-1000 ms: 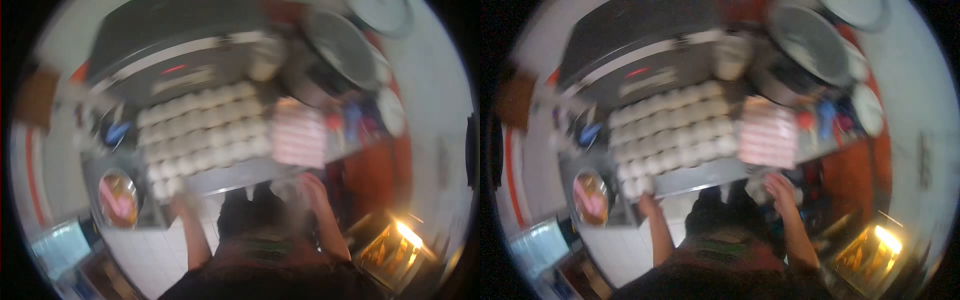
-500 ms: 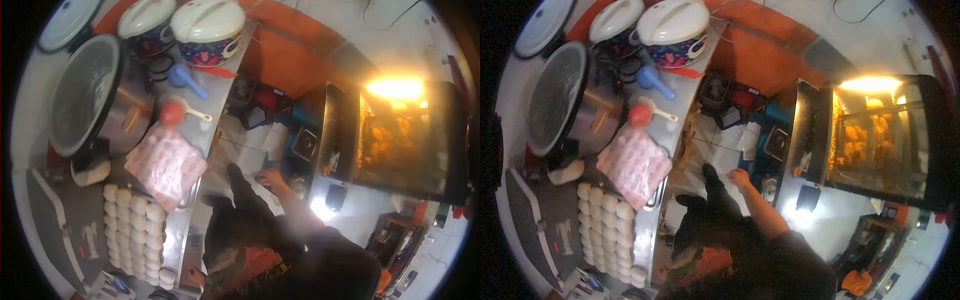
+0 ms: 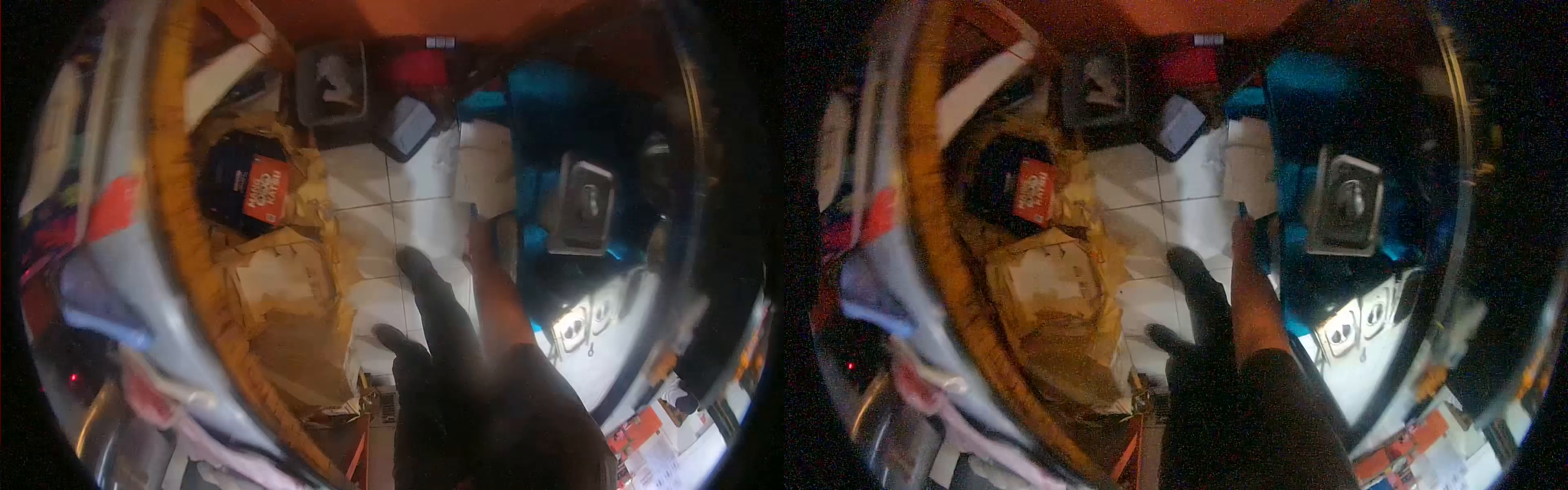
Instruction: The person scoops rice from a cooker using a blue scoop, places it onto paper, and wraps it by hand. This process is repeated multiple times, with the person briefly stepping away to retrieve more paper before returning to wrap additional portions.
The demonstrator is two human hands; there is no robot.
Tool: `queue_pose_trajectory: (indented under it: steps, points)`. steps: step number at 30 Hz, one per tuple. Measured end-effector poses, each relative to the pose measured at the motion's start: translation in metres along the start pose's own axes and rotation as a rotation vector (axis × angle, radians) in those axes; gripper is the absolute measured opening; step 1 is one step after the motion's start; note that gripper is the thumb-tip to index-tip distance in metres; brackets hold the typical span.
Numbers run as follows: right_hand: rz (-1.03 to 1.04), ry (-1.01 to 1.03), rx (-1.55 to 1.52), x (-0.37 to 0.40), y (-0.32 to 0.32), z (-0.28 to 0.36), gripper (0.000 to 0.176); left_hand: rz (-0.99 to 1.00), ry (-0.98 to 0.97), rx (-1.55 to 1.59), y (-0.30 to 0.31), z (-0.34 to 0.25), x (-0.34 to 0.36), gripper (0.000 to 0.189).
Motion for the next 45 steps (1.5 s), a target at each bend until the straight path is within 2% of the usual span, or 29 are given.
queue_pose_trajectory:
  steps: [1,3,8,11,12,16,21,24,26,30,34,37,40,43,45]
  points:
    - [0.197,0.032,0.195,-0.012,0.018,-0.003,0.027,-0.024,-0.016,-0.037,0.012,-0.017,-0.020,0.028]
    - [0.456,0.102,0.443,-0.038,0.044,-0.002,0.031,-0.064,-0.036,-0.100,0.028,-0.046,-0.056,0.028]
    - [0.394,-0.041,0.163,-0.050,0.011,-0.051,0.040,-0.094,-0.031,-0.177,0.036,-0.082,-0.100,0.029]
    - [0.442,-0.153,-0.062,-0.055,0.003,-0.065,0.043,-0.095,-0.035,-0.180,0.037,-0.091,-0.107,0.030]
    - [0.308,-0.042,-0.027,-0.054,-0.003,-0.070,0.042,-0.094,-0.033,-0.185,0.040,-0.095,-0.108,0.030]
    - [0.314,-0.287,-0.386,-0.054,0.046,-0.059,0.044,-0.098,-0.060,-0.167,0.045,-0.105,-0.105,0.031]
    - [-0.018,-0.583,-0.909,-0.036,0.123,-0.031,0.047,-0.100,-0.117,-0.148,0.052,-0.115,-0.097,0.032]
    - [-0.208,-0.663,-1.282,-0.022,0.153,-0.017,0.049,-0.107,-0.153,-0.129,0.053,-0.117,-0.089,0.033]
    - [-0.250,-0.670,-1.578,-0.009,0.168,-0.010,0.051,-0.112,-0.177,-0.107,0.054,-0.116,-0.079,0.033]
    - [-0.182,-0.636,-2.080,0.041,0.192,0.027,0.054,-0.083,-0.199,-0.048,0.043,-0.105,-0.043,0.034]
    - [-0.102,-0.561,-2.256,0.119,0.246,0.092,0.058,0.005,-0.168,0.073,0.017,-0.075,0.033,0.035]
    - [-0.033,-0.437,-2.145,0.182,0.320,0.134,0.061,0.132,-0.116,0.216,-0.012,-0.043,0.115,0.036]
    - [0.099,-0.245,-1.804,0.246,0.424,0.151,0.049,0.273,-0.086,0.379,-0.037,-0.016,0.200,0.037]
    - [0.044,-0.055,-1.700,0.318,0.497,0.148,0.043,0.420,-0.140,0.519,-0.058,0.005,0.272,0.038]
    - [0.140,0.108,-1.682,0.377,0.565,0.138,0.041,0.494,-0.217,0.585,-0.065,0.016,0.311,0.038]
Point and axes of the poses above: each hand's wrist, its own x-axis away from the middle knuckle, its own y-axis out of the back of the hand, z = x × y, the point moved 3 cm from there along -x, towards the middle knuckle, and after that the axes turned 15 degrees about z, right-handed, at the moved point
